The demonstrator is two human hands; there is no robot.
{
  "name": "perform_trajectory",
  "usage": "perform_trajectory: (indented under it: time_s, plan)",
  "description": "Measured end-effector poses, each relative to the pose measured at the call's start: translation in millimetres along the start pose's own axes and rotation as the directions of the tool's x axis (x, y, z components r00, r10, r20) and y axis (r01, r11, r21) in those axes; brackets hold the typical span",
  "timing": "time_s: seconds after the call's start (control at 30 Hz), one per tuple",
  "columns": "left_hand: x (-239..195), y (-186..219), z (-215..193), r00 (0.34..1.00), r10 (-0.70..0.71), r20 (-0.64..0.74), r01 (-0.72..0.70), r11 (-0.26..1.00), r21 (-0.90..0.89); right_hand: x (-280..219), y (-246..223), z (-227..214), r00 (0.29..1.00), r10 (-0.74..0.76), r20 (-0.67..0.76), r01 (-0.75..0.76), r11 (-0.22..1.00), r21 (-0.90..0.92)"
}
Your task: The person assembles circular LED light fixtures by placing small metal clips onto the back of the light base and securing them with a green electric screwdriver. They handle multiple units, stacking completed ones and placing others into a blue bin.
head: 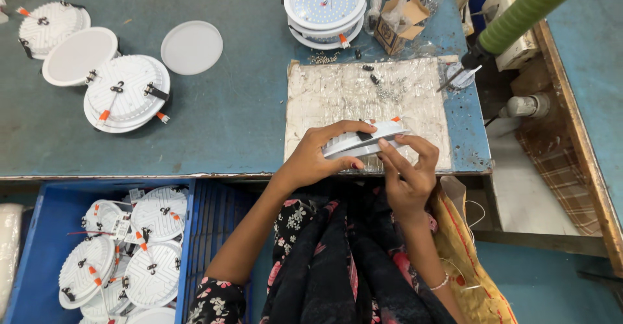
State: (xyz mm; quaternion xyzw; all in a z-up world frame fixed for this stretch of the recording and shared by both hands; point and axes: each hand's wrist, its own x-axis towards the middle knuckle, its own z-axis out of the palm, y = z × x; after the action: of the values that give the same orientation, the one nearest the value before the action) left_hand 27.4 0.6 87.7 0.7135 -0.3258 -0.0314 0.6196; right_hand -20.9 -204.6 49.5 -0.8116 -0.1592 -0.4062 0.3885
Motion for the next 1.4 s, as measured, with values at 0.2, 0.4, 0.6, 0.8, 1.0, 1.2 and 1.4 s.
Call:
perform_trajectory:
  time_s: [0.2,0.4,0.6,0.8,1.0,1.2,1.4]
  plan:
    - [0,4,3,0.998,-0.002,-0.057,0.004,0.999,0.037,-4,0,15,0.998,0.032,-0.052,-0.028,0.997,0.075]
    - [-1,7,5,0.995,-0.063,-0.075,0.065,0.998,0.024,-7,-4,17,0.996,0.064,-0.061,-0.061,0.997,0.054]
    - [-5,-6,8,0.988,-0.023,-0.154,0.040,0.993,0.110,-14,3,26,0.982,0.170,-0.085,-0.168,0.985,0.026]
    - [-17,-32,3,0.884,-0.310,-0.351,0.096,0.854,-0.511,-32,33,21,0.640,0.513,0.572,-0.738,0.203,0.643]
    - [-22,-50,5,0.828,-0.423,-0.368,-0.013,0.641,-0.767,-43,56,3,0.676,0.470,0.568,-0.735,0.372,0.567]
    - [-15,-26,-7,0.906,-0.294,-0.304,0.079,0.824,-0.561,-35,48,2,0.718,0.482,0.502,-0.692,0.418,0.589]
    - [-4,7,-6,0.919,-0.322,-0.227,0.219,0.897,-0.384,-2,8,-20,0.821,0.429,0.377,-0.528,0.821,0.217]
